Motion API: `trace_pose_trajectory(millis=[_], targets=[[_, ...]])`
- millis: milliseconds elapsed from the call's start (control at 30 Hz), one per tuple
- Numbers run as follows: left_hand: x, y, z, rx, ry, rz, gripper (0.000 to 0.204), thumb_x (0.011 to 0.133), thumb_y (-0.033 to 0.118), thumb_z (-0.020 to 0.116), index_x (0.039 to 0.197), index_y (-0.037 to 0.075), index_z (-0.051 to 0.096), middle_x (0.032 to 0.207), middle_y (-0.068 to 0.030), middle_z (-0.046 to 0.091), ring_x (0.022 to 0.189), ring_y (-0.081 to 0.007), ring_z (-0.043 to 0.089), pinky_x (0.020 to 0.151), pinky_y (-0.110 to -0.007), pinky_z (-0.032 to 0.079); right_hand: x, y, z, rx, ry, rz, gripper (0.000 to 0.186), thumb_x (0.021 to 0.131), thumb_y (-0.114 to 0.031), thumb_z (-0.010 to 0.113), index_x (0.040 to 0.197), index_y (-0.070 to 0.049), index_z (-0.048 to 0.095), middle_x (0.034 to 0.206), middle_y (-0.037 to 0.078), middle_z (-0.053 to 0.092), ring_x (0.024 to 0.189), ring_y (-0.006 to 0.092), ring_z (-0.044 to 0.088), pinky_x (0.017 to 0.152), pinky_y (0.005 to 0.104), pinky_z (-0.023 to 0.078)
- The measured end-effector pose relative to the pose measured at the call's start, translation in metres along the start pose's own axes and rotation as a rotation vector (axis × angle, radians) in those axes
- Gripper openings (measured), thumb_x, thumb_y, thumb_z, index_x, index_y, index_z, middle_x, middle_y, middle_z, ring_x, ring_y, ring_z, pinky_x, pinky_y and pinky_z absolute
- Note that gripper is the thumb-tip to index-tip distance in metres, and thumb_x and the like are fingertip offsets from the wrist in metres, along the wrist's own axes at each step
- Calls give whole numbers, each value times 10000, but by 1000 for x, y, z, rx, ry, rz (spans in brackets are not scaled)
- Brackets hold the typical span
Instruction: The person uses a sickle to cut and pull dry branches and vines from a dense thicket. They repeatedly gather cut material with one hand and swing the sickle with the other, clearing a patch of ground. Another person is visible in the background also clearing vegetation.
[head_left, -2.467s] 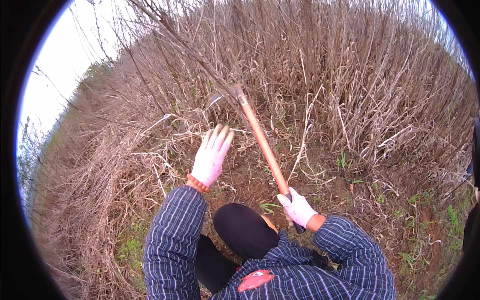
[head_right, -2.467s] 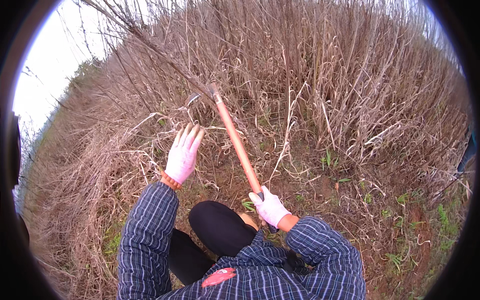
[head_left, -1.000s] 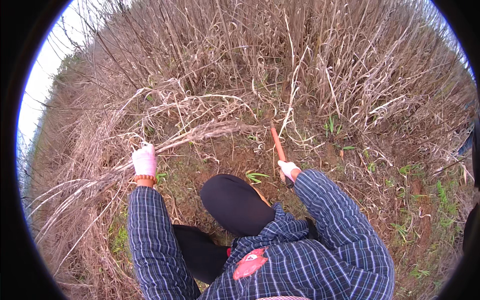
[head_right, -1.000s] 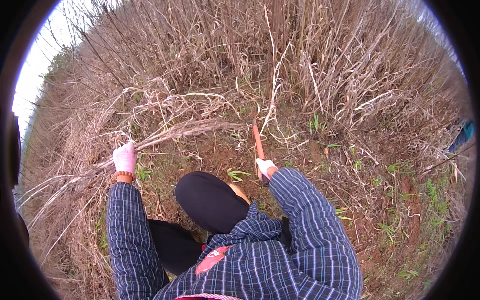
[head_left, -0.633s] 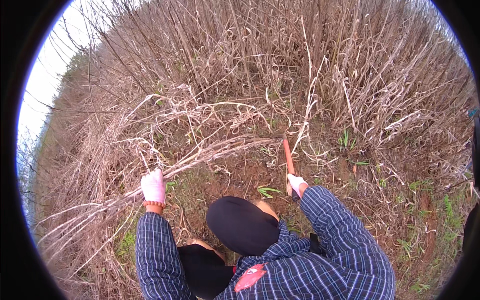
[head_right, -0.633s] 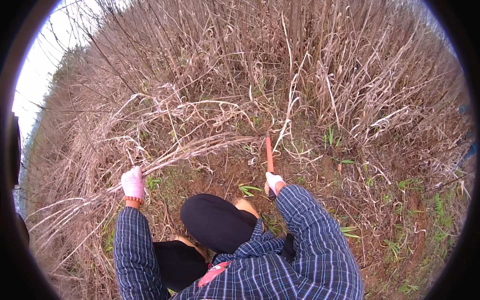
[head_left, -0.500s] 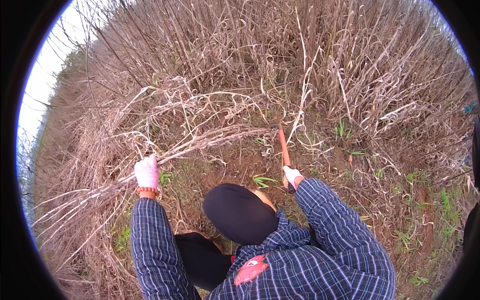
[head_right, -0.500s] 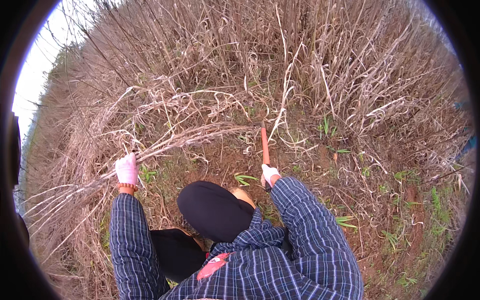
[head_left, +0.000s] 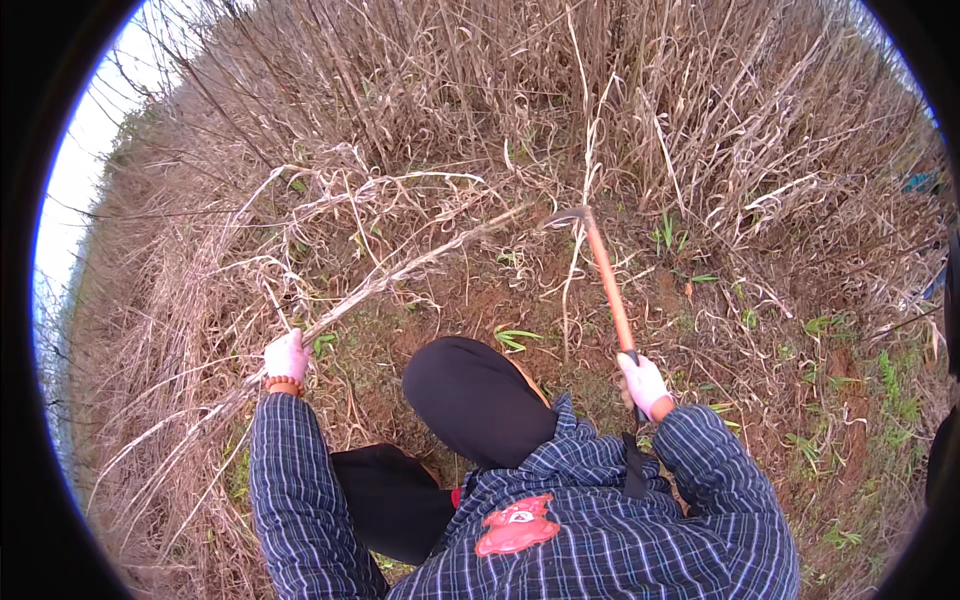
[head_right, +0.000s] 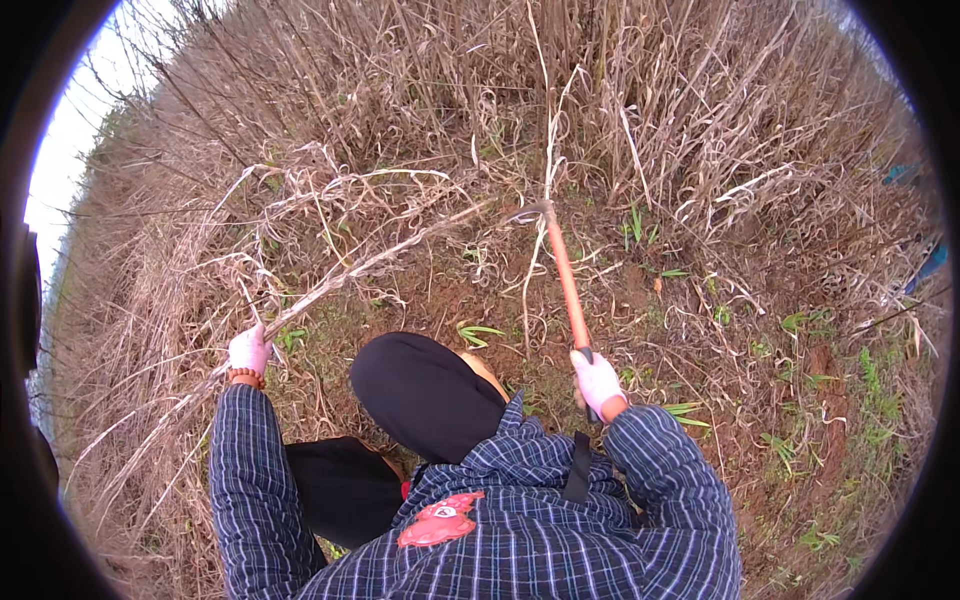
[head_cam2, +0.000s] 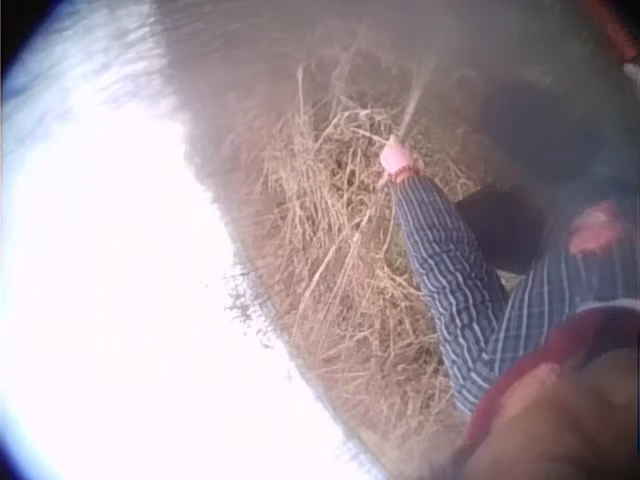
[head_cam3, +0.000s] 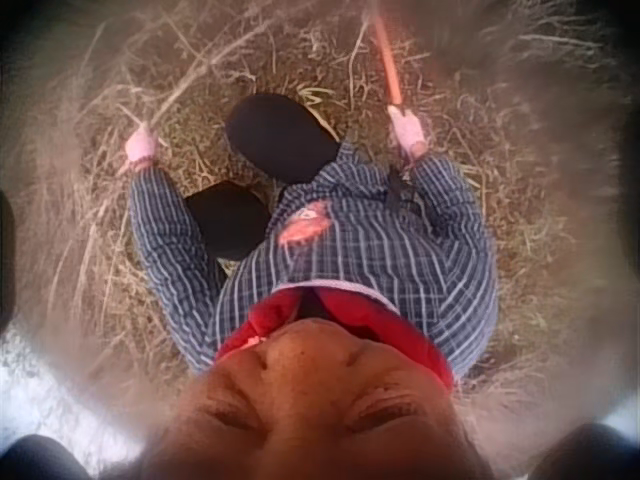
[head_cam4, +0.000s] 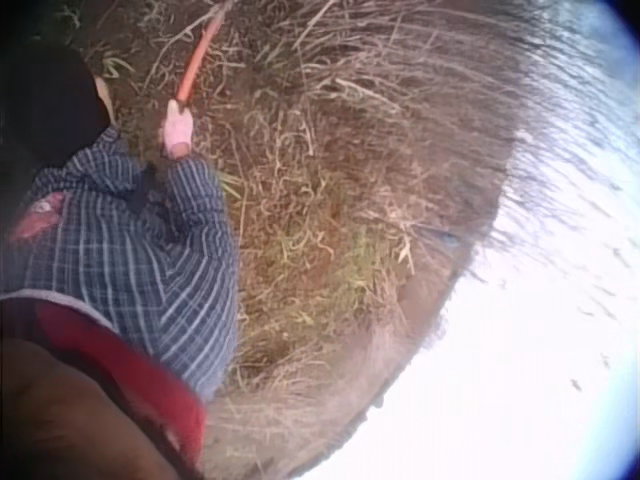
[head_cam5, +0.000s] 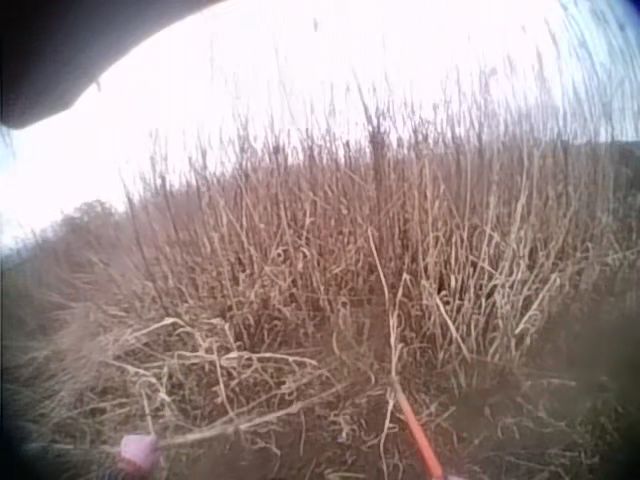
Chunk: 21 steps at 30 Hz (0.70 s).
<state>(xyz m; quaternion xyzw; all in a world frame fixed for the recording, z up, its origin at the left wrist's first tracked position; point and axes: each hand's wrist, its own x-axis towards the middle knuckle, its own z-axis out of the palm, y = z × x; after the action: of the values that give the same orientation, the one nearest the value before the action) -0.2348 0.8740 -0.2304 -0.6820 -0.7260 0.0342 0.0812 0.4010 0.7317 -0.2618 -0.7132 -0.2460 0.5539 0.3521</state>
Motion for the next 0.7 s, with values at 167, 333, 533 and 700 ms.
trace_pose_trajectory(millis=[167, 333, 533, 700], targets=[[-10, 10, -5, 31, -13, -33, 253, 819, 321, 736, 922, 126, 612, 867, -105, 698, 819, -316, 686, 726, -428, 544, 137, -15, 84, 59, -152, 7, 363, 950, -385, 612, 754, -104, 489, 559, 21, 474, 393, 167, 448, 364, 340, 379], [-12, 15, -8, 51, 20, -33, 235, 807, 300, 742, 902, 127, 613, 832, -109, 691, 784, -311, 685, 710, -426, 544, 260, -1, 170, 44, -227, 250, 426, 918, -437, 558, 769, -42, 611, 565, 72, 552, 462, 228, 555, 449, 407, 432], [-20, -3, -2, 29, 134, 55, 231, 775, 277, 753, 892, 128, 621, 775, -101, 677, 720, -312, 674, 646, -427, 533, 117, 41, 74, 77, -227, 122, 420, 971, -430, 565, 721, -92, 570, 577, 70, 546, 410, 225, 510, 388, 388, 380], [-16, 1, 10, 15, 23, 115, 238, 768, 294, 753, 905, 134, 641, 775, -104, 682, 730, -311, 680, 663, -424, 539, -35, 23, -39, 7, -45, 193, 282, 971, -363, 596, 943, -96, 511, 596, -6, 466, 405, 145, 449, 365, 310, 377]])
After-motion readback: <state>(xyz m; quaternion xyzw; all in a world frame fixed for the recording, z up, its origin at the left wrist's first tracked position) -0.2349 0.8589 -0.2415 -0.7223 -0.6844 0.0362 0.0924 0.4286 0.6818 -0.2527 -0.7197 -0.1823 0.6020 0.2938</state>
